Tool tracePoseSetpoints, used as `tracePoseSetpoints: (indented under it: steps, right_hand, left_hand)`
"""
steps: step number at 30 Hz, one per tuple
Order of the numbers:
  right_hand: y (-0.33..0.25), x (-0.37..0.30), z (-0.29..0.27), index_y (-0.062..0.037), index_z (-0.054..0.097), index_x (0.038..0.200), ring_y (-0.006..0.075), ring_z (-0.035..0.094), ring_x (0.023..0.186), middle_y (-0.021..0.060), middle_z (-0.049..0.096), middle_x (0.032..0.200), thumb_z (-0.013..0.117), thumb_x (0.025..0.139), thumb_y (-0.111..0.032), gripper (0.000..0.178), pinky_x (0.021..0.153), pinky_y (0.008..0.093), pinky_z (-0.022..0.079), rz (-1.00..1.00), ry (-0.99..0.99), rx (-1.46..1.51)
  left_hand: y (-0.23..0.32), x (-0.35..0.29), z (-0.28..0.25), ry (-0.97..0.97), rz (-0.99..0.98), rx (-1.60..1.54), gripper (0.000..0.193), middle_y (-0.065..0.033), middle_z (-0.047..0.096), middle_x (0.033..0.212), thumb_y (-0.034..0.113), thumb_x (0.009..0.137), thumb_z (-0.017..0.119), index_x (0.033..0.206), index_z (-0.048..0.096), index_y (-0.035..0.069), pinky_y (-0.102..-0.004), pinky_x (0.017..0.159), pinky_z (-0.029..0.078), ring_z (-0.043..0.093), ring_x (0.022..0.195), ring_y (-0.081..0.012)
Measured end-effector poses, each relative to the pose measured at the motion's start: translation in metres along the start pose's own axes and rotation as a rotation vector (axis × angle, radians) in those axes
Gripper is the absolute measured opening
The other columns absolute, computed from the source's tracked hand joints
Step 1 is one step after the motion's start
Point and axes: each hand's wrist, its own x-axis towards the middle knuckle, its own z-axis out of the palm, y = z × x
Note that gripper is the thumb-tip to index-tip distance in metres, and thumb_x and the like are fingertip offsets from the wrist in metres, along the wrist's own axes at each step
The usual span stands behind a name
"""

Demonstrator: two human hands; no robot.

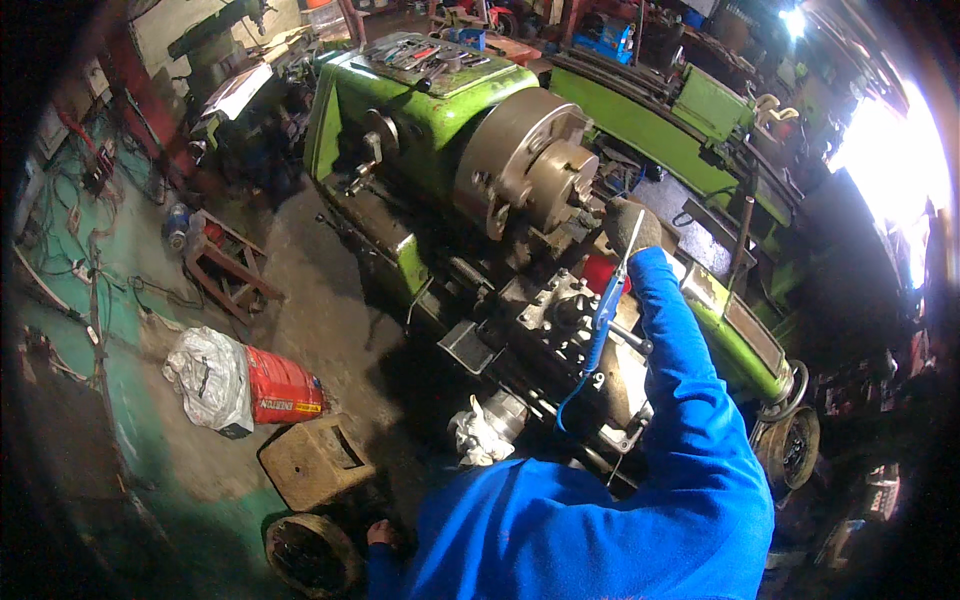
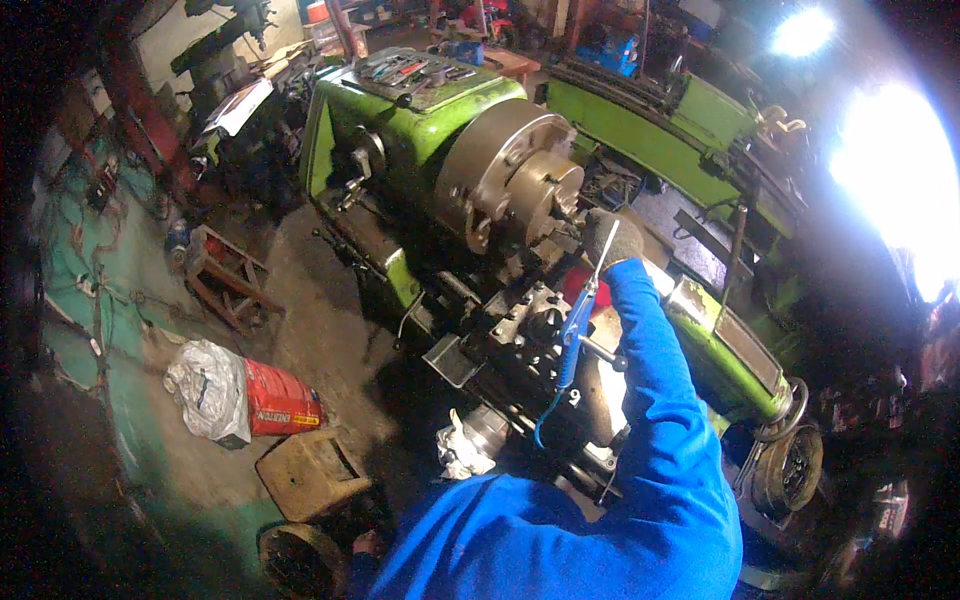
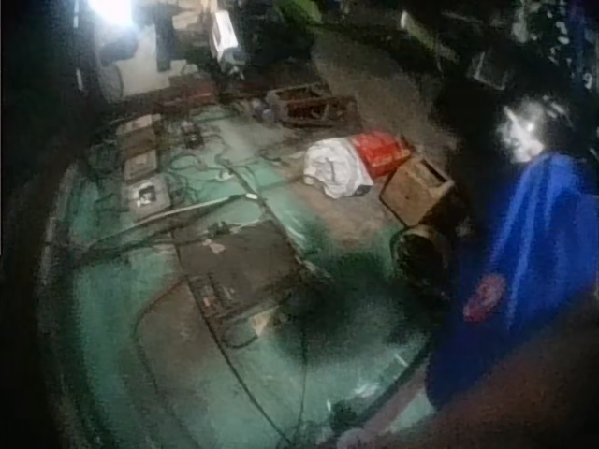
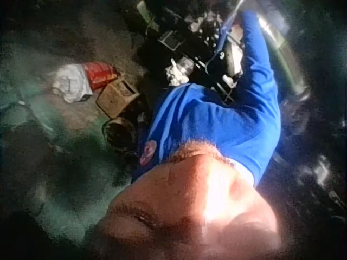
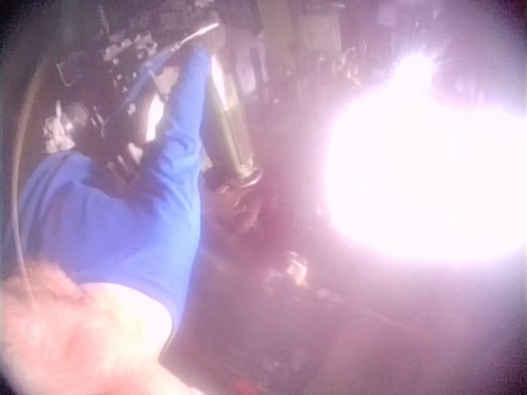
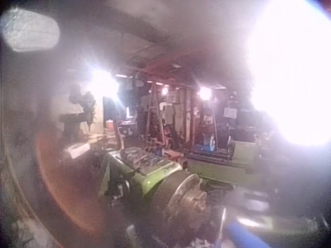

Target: The person operates a green metal lathe in a workshop, adjusting the chuck and tool post, then uses a wrench to tighten components. They handle a metal rod and a small cylindrical part, positioning them in the chuck and making adjustments to the machine's controls.

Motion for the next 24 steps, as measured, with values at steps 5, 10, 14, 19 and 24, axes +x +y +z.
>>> tracePoseSetpoints:
  steps: [5,10,14,19,24]
  right_hand:
    - [-0.004,-0.001,-0.002,-0.0174,0.077,0.116,0.0422,0.074,0.104,0.0201,0.078,0.108,0.064,0.097,-0.031,0.027,0.089,0.054,0.058,-0.017,0.024,0.064]
    - [0.009,0.01,0.017,-0.0141,0.078,0.111,0.0429,0.075,0.099,0.0222,0.078,0.103,0.065,0.097,-0.031,0.026,0.086,0.0538,0.059,0.016,0.051,0.142]
    - [-0.001,0.009,0.002,-0.0108,0.079,0.107,0.0435,0.075,0.098,0.0227,0.078,0.102,0.065,0.096,-0.032,0.027,0.085,0.0534,0.06,-0.049,0.032,0.126]
    - [0.016,0.01,0.016,-0.0105,0.078,0.108,0.0433,0.075,0.097,0.022,0.078,0.103,0.066,0.095,-0.034,0.029,0.085,0.0541,0.059,-0.018,0.032,0.073]
    - [0.007,0.011,0.009,-0.0121,0.078,0.108,0.0438,0.075,0.097,0.0219,0.077,0.103,0.067,0.093,-0.032,0.026,0.083,0.0545,0.059,-0.029,0.147,0.094]
  left_hand:
    - [0.0,-0.008,0.006,0.014,-0.12,-0.178,0.034,-0.0108,0.076,0.09,0.034,0.103,0.069,0.123,0.071,0.006,-0.0425,0.054,0.053,0.071,0.07,-0.0266]
    - [-0.024,0.019,0.006,-0.031,0.037,-0.05,0.035,-0.0115,0.077,0.09,0.031,0.103,0.07,0.125,0.071,0.004,-0.0421,0.065,0.057,0.073,0.079,-0.0277]
    - [-0.029,0.011,0.011,0.06,0.165,0.216,0.034,-0.0102,0.077,0.09,0.029,0.101,0.074,0.123,0.073,0.003,-0.0437,0.077,0.059,0.074,0.088,-0.0274]
    - [-0.023,0.01,0.013,-0.046,-0.046,-0.127,0.029,-0.0087,0.077,0.099,0.025,0.101,0.074,0.118,0.074,0.002,-0.0452,0.08,0.06,0.073,0.09,-0.0246]
    - [-0.007,0.004,0.019,-0.005,0.034,0.018,0.029,-0.0099,0.076,0.105,0.022,0.101,0.075,0.119,0.072,-0.001,-0.0429,0.081,0.06,0.072,0.089,-0.0236]
